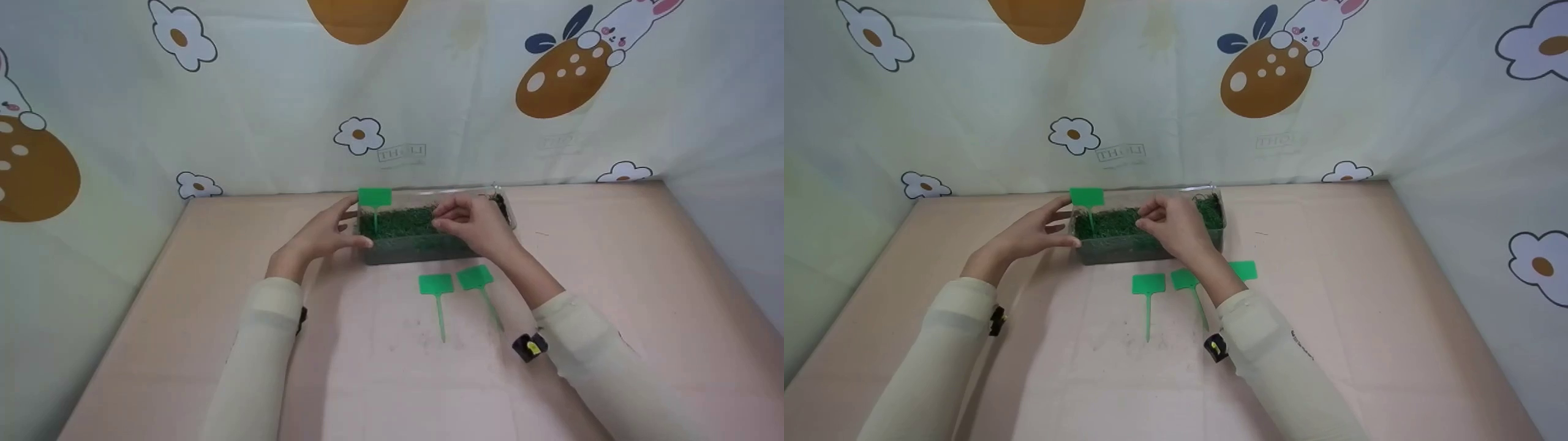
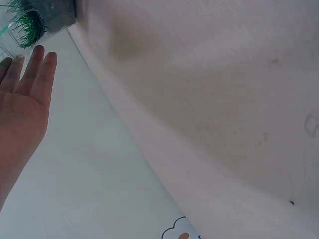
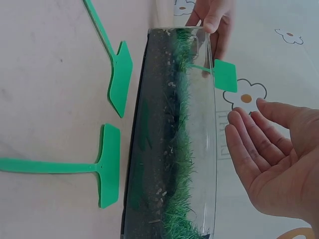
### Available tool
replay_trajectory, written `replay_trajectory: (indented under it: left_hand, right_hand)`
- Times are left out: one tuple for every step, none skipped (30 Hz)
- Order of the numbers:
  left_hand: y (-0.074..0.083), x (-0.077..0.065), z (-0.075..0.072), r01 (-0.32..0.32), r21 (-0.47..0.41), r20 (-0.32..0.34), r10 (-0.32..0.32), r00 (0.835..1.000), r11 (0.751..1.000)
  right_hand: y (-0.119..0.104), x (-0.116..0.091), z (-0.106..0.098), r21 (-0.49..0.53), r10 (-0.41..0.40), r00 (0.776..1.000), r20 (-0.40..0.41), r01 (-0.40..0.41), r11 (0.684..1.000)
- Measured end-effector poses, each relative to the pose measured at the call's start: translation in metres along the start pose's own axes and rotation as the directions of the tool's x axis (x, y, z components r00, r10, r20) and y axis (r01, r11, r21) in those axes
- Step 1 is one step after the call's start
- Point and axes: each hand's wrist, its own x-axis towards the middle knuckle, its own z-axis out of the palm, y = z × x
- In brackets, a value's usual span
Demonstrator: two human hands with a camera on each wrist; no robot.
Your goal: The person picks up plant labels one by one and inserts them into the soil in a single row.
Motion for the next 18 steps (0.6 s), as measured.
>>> replay_trajectory:
  left_hand:
    - [-0.0001, 0.0001, -0.0002, -0.001, 0.0, 0.001, 0.001, 1.0, 1.0]
    - [-0.0001, 0.0002, -0.0003, -0.002, -0.001, 0.001, 0.002, 1.0, 1.0]
    - [-0.0002, 0.0002, -0.0004, -0.002, -0.001, 0.002, 0.002, 1.0, 1.0]
    - [-0.0004, 0.0001, -0.0004, -0.001, -0.002, 0.002, 0.001, 1.0, 1.0]
    - [-0.0005, -0.0001, -0.0004, 0.0, -0.003, 0.002, 0.0, 1.0, 1.0]
    - [-0.0006, -0.0002, -0.0004, -0.001, -0.004, 0.003, 0.001, 1.0, 1.0]
    - [-0.0007, -0.0003, -0.0003, -0.002, -0.005, 0.002, 0.002, 1.0, 1.0]
    - [-0.0008, -0.0004, -0.0002, -0.004, -0.005, 0.001, 0.004, 1.0, 1.0]
    - [-0.0008, -0.0005, 0.0, -0.004, -0.006, 0.0, 0.004, 1.0, 1.0]
    - [-0.0009, -0.0005, 0.0001, -0.007, -0.007, 0.0, 0.007, 1.0, 1.0]
    - [-0.001, -0.0004, 0.0002, -0.008, -0.008, -0.002, 0.008, 1.0, 1.0]
    - [-0.001, -0.0002, 0.0003, -0.01, -0.008, -0.002, 0.01, 1.0, 1.0]
    - [-0.0011, -0.0001, 0.0003, -0.012, -0.009, -0.004, 0.012, 1.0, 1.0]
    - [-0.0011, 0.0001, 0.0004, -0.014, -0.01, -0.004, 0.014, 1.0, 1.0]
    - [-0.0011, 0.0002, 0.0004, -0.014, -0.011, -0.005, 0.014, 1.0, 1.0]
    - [-0.001, 0.0003, 0.0005, -0.015, -0.012, -0.005, 0.015, 1.0, 1.0]
    - [-0.001, 0.0003, 0.0006, -0.014, -0.013, -0.006, 0.014, 1.0, 1.0]
    - [-0.0009, 0.0003, 0.0006, -0.014, -0.012, -0.006, 0.014, 1.0, 1.0]
  right_hand:
    - [-0.0002, -0.0006, 0.0, 0.002, -0.002, 1.0, 0.002, 0.002, 1.0]
    - [-0.0004, -0.0011, -0.0001, 0.004, -0.003, 1.0, 0.005, 0.003, 1.0]
    - [-0.0006, -0.0014, 0.0001, 0.007, -0.005, 1.0, 0.008, 0.005, 1.0]
    - [-0.0007, -0.0018, 0.0001, 0.009, -0.006, 1.0, 0.011, 0.006, 1.0]
    - [-0.0008, -0.0023, 0.0002, 0.01, -0.008, 1.0, 0.014, 0.008, 1.0]
    - [-0.0008, -0.0026, 0.0003, 0.009, -0.01, 1.0, 0.015, 0.01, 1.0]
    - [-0.0007, -0.003, 0.0004, 0.007, -0.012, 1.0, 0.017, 0.012, 1.0]
    - [-0.0007, -0.0035, 0.0005, 0.005, -0.013, 1.0, 0.017, 0.012, 1.0]
    - [-0.0007, -0.004, 0.0007, 0.004, -0.013, 1.0, 0.018, 0.013, 1.0]
    - [-0.0008, -0.0047, 0.0008, 0.003, -0.013, 1.0, 0.019, 0.013, 1.0]
    - [-0.0008, -0.0053, 0.0011, 0.0, -0.012, 1.0, 0.02, 0.012, 1.0]
    - [-0.0008, -0.0059, 0.0014, -0.002, -0.01, 1.0, 0.023, 0.01, 1.0]
    - [-0.0007, -0.0064, 0.0017, -0.004, -0.009, 1.0, 0.027, 0.009, 1.0]
    - [-0.0007, -0.007, 0.0021, -0.005, -0.008, 1.0, 0.03, 0.008, 1.0]
    - [-0.0008, -0.0075, 0.0026, -0.004, -0.006, 0.999, 0.034, 0.006, 1.0]
    - [-0.0008, -0.0079, 0.003, -0.002, -0.005, 0.999, 0.039, 0.005, 1.0]
    - [-0.0008, -0.0083, 0.0033, -0.002, -0.004, 0.999, 0.042, 0.004, 1.0]
    - [-0.001, -0.0088, 0.0035, 0.001, -0.004, 0.999, 0.046, 0.004, 1.0]
